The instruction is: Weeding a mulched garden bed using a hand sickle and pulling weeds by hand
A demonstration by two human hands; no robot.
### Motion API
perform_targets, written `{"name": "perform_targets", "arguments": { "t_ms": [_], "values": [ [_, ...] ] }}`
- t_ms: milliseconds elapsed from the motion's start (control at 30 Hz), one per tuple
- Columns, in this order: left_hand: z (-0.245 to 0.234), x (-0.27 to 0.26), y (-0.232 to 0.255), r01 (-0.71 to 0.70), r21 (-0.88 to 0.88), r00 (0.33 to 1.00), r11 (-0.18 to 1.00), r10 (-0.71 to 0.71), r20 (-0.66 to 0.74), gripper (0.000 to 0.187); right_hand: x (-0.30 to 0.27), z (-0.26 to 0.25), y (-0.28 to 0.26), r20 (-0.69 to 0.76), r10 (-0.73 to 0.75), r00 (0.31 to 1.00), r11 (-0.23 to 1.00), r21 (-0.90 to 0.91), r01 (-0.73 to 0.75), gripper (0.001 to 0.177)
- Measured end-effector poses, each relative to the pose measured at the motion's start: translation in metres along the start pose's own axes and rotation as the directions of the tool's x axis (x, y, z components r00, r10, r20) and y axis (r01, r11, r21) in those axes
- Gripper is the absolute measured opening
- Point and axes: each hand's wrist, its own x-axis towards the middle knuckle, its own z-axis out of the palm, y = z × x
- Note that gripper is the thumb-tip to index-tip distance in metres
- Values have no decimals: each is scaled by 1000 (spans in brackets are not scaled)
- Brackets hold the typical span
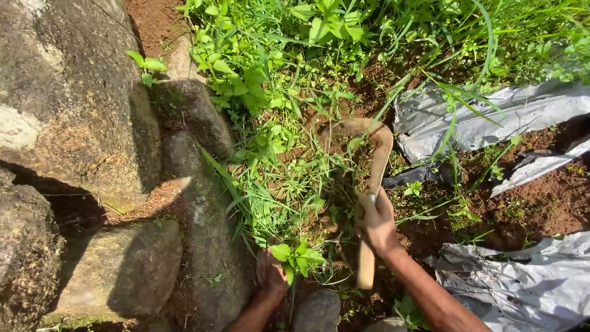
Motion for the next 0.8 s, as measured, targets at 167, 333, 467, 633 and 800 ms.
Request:
{"name": "perform_targets", "arguments": {
  "t_ms": [167,333,467,633,800],
  "values": [
    [4,10,-20,-115,208,993,971,112,24,85,105,84,-1,-28,-130,991,990,52,131,13],
    [24,23,-21,-182,330,982,926,186,21,93,53,89,-60,86,5,996,998,59,-10,8],
    [22,14,-50,-223,488,974,844,211,80,102,124,94,-57,-108,-115,988,953,269,140,22],
    [-34,-16,41,-306,560,944,770,166,287,119,67,89,-55,413,248,876,969,-106,-225,13],
    [-47,-32,43,-266,640,940,721,47,338,114,122,135,-62,115,-75,991,975,217,49,21]
  ]
}}
